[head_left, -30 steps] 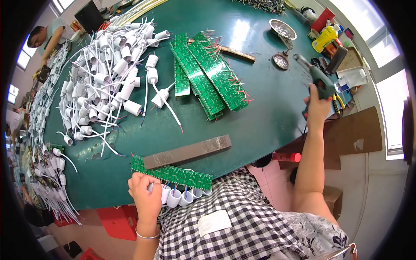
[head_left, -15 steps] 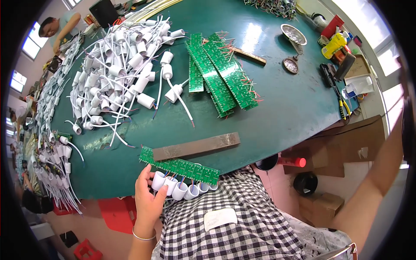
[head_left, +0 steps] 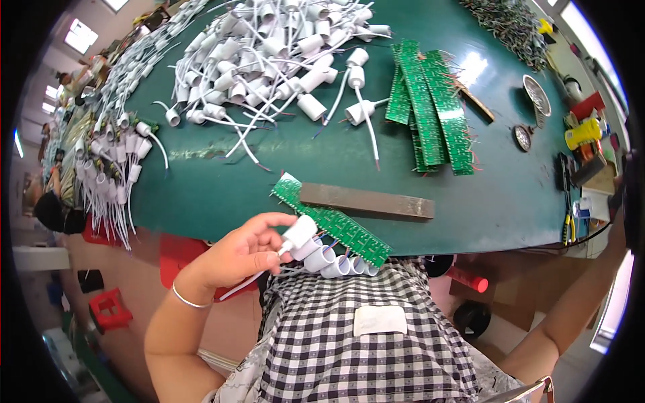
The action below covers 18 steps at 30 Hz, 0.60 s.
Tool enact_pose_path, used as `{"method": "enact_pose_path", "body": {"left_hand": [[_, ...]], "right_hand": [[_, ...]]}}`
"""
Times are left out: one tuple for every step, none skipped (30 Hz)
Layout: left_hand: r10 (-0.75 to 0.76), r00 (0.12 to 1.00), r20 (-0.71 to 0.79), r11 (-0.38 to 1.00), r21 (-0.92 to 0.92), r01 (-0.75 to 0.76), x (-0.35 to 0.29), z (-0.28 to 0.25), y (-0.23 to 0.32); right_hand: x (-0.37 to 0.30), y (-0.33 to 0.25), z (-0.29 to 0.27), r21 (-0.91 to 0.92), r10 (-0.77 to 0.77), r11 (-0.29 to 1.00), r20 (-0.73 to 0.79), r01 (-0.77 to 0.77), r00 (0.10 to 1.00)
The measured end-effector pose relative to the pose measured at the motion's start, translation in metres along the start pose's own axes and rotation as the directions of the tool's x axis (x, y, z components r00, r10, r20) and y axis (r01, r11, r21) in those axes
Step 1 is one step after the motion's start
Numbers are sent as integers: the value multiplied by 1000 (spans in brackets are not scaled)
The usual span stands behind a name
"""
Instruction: The person attaches wired light sockets to circuit boards by positioning the wires and soldering them with a soldering iron.
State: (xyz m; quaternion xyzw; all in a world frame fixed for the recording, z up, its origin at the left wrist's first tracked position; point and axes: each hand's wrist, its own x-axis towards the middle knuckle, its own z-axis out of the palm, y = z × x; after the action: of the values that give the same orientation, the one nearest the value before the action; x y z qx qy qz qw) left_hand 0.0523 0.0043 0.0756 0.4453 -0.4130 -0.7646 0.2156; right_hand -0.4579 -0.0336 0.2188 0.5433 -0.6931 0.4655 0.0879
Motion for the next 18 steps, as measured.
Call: {"method": "enact_pose_path", "body": {"left_hand": [[8,1000,-17,1000,-8,-8,1,-3,1],[64,991,118,995,74,-73,6,-4,0],[104,962,253,978,151,-145,13,-3,1],[180,931,317,945,207,-253,23,4,4],[192,906,376,900,302,-316,30,15,11],[185,899,397,913,268,-307,39,27,12],[289,842,455,800,369,-473,50,34,7],[380,819,431,706,436,-557,60,45,2],[467,781,415,598,502,-625,65,50,0],[469,777,420,591,504,-630,67,49,6],[420,832,363,678,484,-553,70,46,15],[362,880,308,756,455,-471,74,42,23],[540,804,247,644,494,-584,80,32,30],[658,734,168,500,632,-592,90,18,39],[763,644,62,403,733,-548,104,5,48],[795,607,-9,361,810,-462,126,-16,54],[831,556,-33,289,879,-379,142,-28,63],[814,579,-46,261,920,-293,157,-39,70]], "right_hand": [[-3,15,8,11,-46,999,16,46,999],[-4,33,13,16,-92,996,26,92,995],[-3,49,20,24,-134,991,34,134,990],[-5,58,28,35,-172,985,41,170,984],[-9,55,37,45,-176,984,39,174,984],[-14,49,44,216,-29,976,78,12,997],[-17,44,50,370,106,916,141,-152,984],[-15,49,53,399,59,907,200,-137,978],[-19,50,59,409,52,903,196,-130,979],[-26,43,67,444,64,889,130,-116,989],[-30,40,72,475,78,874,64,-99,995],[-32,48,65,476,110,864,147,-168,983],[-35,46,64,475,108,865,135,-160,985],[-41,44,71,526,129,833,114,-170,985],[-47,43,77,575,151,799,94,-178,984],[-53,41,77,550,150,814,112,-187,982],[-58,40,77,549,151,815,101,-182,983],[-64,38,80,597,154,780,111,-190,982]]}}
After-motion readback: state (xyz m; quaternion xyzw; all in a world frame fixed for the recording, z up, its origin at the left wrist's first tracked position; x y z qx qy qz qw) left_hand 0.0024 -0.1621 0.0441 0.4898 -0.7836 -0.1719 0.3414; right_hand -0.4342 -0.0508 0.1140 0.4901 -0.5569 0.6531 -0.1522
